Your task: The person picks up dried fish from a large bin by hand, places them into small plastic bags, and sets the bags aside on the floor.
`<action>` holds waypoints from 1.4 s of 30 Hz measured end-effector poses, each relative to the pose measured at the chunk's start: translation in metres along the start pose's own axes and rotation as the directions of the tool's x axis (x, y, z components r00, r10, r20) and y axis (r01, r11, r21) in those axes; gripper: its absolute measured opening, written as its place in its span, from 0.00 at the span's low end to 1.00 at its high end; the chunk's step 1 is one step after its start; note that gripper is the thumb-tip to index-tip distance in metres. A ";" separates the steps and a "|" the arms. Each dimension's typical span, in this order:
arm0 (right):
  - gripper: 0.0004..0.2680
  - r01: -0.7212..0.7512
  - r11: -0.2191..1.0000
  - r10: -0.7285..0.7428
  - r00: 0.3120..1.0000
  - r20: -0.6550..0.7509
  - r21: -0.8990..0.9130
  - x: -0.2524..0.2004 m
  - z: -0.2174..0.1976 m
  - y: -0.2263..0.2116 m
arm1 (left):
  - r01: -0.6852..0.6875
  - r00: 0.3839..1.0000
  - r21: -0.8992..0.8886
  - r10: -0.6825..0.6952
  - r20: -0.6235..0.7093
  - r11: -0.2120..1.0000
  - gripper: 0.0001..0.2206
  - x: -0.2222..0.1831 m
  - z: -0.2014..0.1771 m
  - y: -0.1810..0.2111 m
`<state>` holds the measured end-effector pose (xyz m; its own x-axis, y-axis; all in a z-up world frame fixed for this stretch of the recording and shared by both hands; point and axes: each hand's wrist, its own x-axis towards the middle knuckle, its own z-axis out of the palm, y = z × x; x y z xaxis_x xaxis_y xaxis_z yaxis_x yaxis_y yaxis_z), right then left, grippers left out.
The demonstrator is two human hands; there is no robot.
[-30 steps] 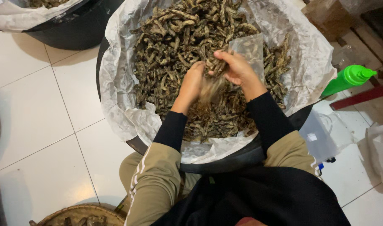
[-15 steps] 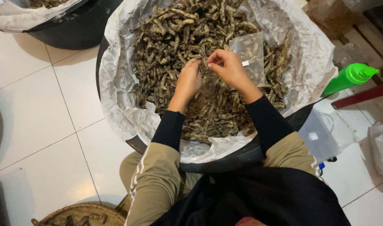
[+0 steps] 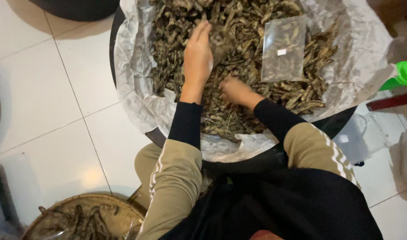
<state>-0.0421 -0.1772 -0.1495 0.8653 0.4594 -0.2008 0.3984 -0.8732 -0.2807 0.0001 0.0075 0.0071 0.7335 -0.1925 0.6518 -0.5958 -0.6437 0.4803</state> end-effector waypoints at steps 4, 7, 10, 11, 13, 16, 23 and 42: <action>0.37 0.136 0.989 -0.139 0.989 0.044 0.053 0.019 0.041 -0.039 | 0.075 0.994 -0.032 -0.077 -0.073 0.997 0.23 -0.001 -0.005 -0.008; 0.36 0.029 0.993 -0.031 0.999 -0.010 -0.113 0.046 0.059 -0.059 | 0.018 0.993 0.047 -0.013 -0.117 0.999 0.25 -0.001 0.004 -0.007; 0.39 -0.070 0.997 0.071 0.995 -0.065 0.014 0.048 0.074 -0.077 | 0.122 0.989 -0.020 -0.123 -0.079 0.992 0.20 -0.001 0.005 -0.010; 0.36 -0.073 0.997 0.073 0.997 0.020 0.005 0.042 0.072 -0.076 | 0.122 0.989 -0.030 -0.124 -0.076 0.992 0.20 0.000 0.005 -0.010; 0.33 -0.080 0.997 0.081 0.991 0.103 -0.007 0.033 0.065 -0.070 | 0.119 0.989 -0.091 -0.126 -0.071 0.989 0.17 0.003 0.001 -0.014; 0.41 -0.087 0.990 0.053 0.961 0.271 0.114 0.029 0.067 -0.063 | 0.086 0.991 -0.105 -0.096 -0.093 0.991 0.17 0.004 0.001 -0.011; 0.32 0.035 0.999 -0.034 0.979 -0.202 0.002 0.043 0.144 -0.094 | 0.108 0.990 -0.095 -0.116 -0.078 0.990 0.20 0.003 -0.005 -0.006; 0.31 0.296 0.948 -0.262 0.934 -0.241 0.115 0.049 0.176 -0.078 | 0.116 0.992 -0.233 -0.100 0.077 0.966 0.19 0.006 -0.008 0.013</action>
<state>-0.0845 -0.0579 -0.3022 0.7775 0.6188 0.1124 0.5987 -0.6735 -0.4335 -0.0059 0.0040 0.0218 0.8126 -0.1835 0.5532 -0.5666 -0.4712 0.6760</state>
